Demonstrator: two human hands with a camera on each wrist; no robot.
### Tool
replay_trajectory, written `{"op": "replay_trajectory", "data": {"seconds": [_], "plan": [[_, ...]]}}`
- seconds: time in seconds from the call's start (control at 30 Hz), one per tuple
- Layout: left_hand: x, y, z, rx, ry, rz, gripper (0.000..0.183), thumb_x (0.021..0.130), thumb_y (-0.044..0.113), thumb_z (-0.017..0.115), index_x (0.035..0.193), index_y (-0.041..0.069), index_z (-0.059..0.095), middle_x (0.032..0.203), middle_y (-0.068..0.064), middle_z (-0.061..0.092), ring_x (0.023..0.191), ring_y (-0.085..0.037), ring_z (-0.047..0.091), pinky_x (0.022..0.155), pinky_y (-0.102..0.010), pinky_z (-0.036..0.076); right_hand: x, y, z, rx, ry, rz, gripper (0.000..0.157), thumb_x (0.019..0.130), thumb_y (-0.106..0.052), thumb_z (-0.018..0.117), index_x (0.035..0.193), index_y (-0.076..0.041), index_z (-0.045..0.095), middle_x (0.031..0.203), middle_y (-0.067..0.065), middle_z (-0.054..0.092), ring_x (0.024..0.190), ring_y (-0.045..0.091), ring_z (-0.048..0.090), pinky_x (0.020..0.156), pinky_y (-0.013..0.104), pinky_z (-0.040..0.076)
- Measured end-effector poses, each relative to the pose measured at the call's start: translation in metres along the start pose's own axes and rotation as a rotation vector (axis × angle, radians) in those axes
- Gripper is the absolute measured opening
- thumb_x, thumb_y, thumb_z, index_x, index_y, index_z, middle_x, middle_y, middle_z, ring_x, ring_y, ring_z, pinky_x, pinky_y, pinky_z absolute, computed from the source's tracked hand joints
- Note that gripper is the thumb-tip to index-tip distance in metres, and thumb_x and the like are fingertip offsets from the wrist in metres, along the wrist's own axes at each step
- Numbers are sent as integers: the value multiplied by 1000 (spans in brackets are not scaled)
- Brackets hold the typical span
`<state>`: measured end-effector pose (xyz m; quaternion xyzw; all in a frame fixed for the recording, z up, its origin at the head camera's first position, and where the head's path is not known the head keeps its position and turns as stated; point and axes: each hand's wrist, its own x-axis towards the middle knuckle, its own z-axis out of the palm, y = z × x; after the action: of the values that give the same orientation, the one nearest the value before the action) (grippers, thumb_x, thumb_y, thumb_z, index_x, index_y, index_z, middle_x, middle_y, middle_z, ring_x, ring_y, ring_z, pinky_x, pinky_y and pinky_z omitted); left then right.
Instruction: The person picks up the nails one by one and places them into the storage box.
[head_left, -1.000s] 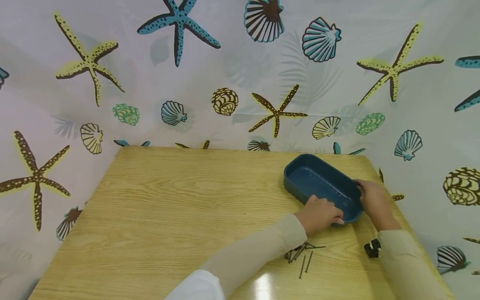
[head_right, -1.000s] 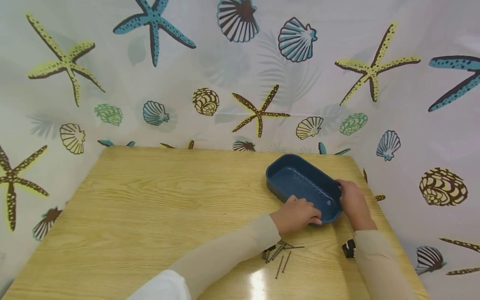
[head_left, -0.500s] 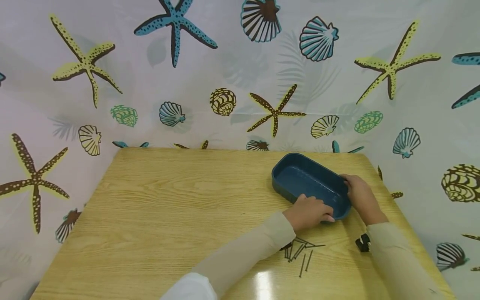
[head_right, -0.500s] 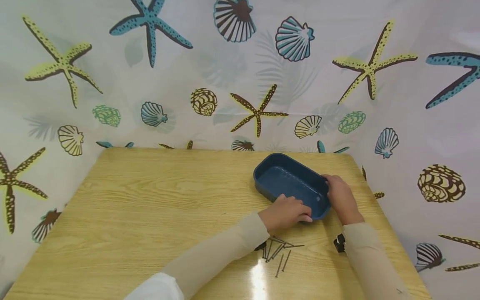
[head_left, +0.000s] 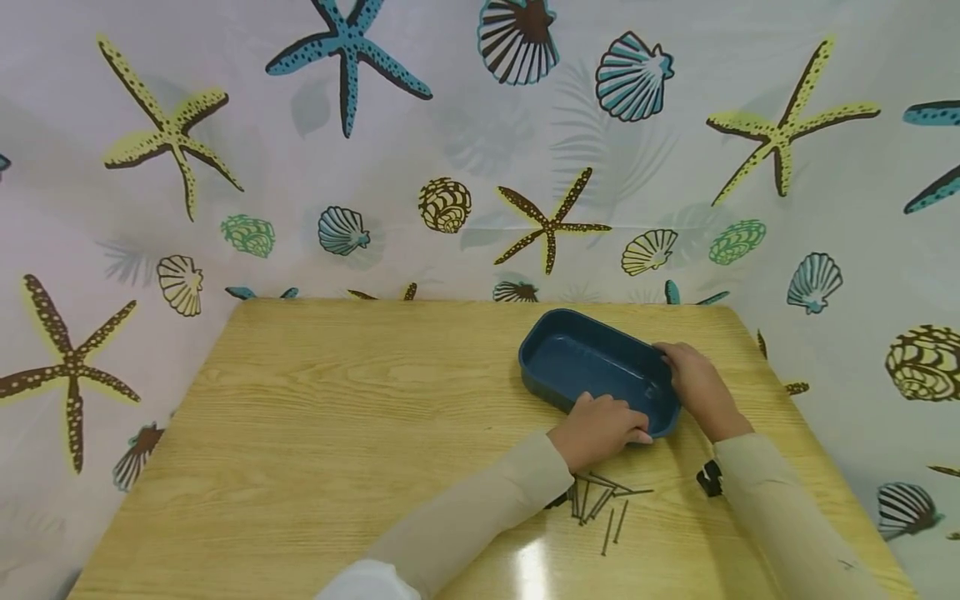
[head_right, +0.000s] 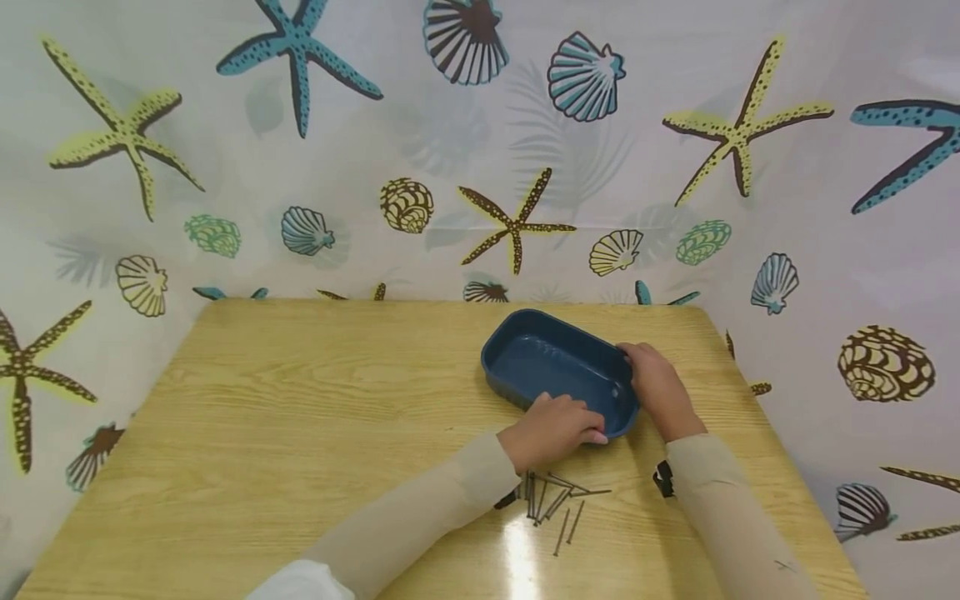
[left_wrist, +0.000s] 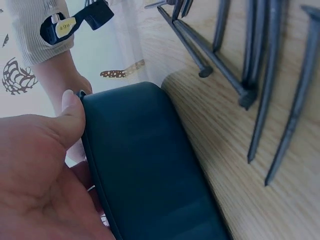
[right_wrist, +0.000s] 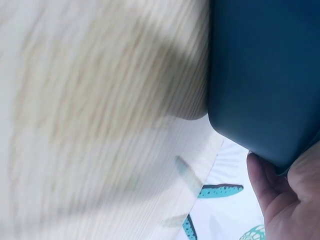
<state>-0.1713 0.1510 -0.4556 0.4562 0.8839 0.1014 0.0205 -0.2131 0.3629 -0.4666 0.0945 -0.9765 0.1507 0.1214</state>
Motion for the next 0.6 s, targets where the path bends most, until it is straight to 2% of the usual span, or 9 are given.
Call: {"op": "replay_trajectory", "data": {"seconds": [0.2,0.4,0.6], "plan": [[-12,0,-3,4,20,-60,35,91,50,35,110,40,62,88,16,57,70,-5,44,64,-27,34,8,-9,8,-2,7,-46,29,94,3,46,122,1,55,100,19,58,95,35,57,79,47,46],[-23,-4,-5,5,77,-67,31,91,47,39,106,37,65,84,13,59,65,-6,43,58,-26,31,16,-20,12,15,-47,-21,30,96,1,44,124,0,54,105,19,58,99,35,57,82,46,45],[-29,-7,-2,7,111,-93,30,92,46,41,107,36,65,87,12,61,65,-7,45,56,-26,30,22,-32,15,23,-73,-42,31,96,-1,44,125,-2,54,105,16,58,98,32,58,82,45,46]]}}
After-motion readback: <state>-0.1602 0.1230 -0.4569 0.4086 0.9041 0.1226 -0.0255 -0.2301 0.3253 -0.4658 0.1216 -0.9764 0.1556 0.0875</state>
